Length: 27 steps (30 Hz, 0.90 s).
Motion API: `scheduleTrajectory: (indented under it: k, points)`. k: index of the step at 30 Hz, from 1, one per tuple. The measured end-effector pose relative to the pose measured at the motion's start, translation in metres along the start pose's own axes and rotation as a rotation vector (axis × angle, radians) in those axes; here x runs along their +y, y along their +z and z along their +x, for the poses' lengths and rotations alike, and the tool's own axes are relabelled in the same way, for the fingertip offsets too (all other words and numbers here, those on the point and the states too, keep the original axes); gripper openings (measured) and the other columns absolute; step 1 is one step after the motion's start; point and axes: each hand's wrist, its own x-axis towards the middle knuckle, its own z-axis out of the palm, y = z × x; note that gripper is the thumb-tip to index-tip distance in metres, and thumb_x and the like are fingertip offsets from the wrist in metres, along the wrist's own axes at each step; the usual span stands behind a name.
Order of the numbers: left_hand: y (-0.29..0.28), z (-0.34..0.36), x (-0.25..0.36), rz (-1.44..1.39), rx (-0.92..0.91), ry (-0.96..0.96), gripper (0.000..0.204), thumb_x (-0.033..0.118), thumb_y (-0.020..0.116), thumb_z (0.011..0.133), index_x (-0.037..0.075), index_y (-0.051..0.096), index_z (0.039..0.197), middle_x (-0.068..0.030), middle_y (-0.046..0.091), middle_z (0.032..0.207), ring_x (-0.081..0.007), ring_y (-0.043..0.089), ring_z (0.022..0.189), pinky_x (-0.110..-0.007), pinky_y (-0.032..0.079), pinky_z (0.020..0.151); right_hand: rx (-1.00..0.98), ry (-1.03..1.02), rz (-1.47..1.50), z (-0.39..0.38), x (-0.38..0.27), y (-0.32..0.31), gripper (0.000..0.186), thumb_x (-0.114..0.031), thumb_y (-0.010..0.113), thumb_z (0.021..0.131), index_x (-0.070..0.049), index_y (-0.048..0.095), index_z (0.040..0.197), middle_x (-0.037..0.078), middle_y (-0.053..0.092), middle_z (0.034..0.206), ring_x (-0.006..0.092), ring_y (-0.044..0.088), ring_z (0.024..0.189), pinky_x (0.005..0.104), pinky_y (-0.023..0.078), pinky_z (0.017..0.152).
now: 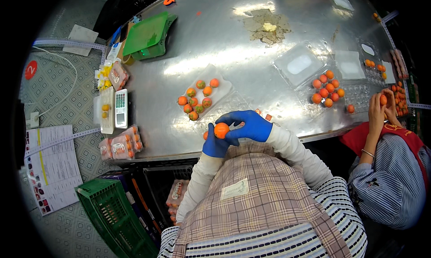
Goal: The person picks small orange fruits from a metal table and places them into clear plastic trays. The person arranges the fruits in rows within the trays and then moves the filled trays to a green crate. Other workers are visible in the background performing similar tasks.
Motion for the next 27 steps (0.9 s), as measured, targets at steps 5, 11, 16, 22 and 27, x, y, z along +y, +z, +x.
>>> scheduleTrajectory:
  k: [5, 11, 16, 22, 27]
  points:
    - [-0.023, 0.004, -0.009, 0.300, 0.047, 0.070, 0.063, 0.052, 0.028, 0.096, -0.002, 0.052, 0.116, -0.0123, 0.061, 0.098, -0.0231, 0.060, 0.083, -0.036, 0.047, 0.079, 0.111, 0.063, -0.039, -0.004, -0.002, 0.002, 0.044, -0.019, 0.072, 0.074, -0.005, 0.061, 0.114, 0.008, 0.065, 0.104, 0.0152, 0.061, 0.094, 0.0302, 0.048, 0.085]
    - [-0.012, 0.002, -0.012, 0.385, 0.017, 0.180, 0.062, 0.050, 0.030, 0.096, -0.004, 0.050, 0.120, -0.0130, 0.061, 0.101, -0.0224, 0.060, 0.083, -0.037, 0.048, 0.079, 0.102, 0.007, -0.069, -0.011, 0.000, -0.001, 0.047, -0.020, 0.070, 0.079, -0.013, 0.057, 0.123, 0.004, 0.065, 0.105, 0.0138, 0.060, 0.096, 0.0297, 0.047, 0.082]
    - [-0.012, 0.004, -0.015, 0.407, -0.052, 0.120, 0.069, 0.054, 0.023, 0.096, -0.003, 0.047, 0.125, -0.0136, 0.060, 0.106, -0.0214, 0.060, 0.082, -0.036, 0.048, 0.078, 0.025, 0.073, -0.021, -0.018, -0.002, -0.006, 0.047, -0.015, 0.066, 0.082, -0.012, 0.053, 0.127, 0.006, 0.063, 0.108, 0.0153, 0.060, 0.096, 0.0301, 0.048, 0.083]
    - [-0.002, 0.006, -0.013, 0.409, -0.055, 0.080, 0.070, 0.054, 0.019, 0.096, -0.002, 0.047, 0.126, -0.0131, 0.060, 0.109, -0.0215, 0.060, 0.081, -0.034, 0.049, 0.076, 0.089, 0.002, 0.009, -0.021, 0.017, -0.004, 0.044, -0.016, 0.065, 0.082, -0.007, 0.054, 0.124, 0.008, 0.063, 0.105, 0.0161, 0.060, 0.096, 0.0310, 0.047, 0.086]
    - [-0.034, 0.012, -0.026, 0.493, 0.029, -0.052, 0.064, 0.050, 0.023, 0.097, -0.002, 0.049, 0.125, -0.0154, 0.060, 0.113, -0.0214, 0.061, 0.082, -0.034, 0.050, 0.077, 0.143, 0.017, 0.015, -0.023, 0.022, 0.001, 0.043, -0.019, 0.069, 0.079, -0.007, 0.058, 0.119, 0.008, 0.064, 0.104, 0.0161, 0.060, 0.095, 0.0307, 0.047, 0.085]
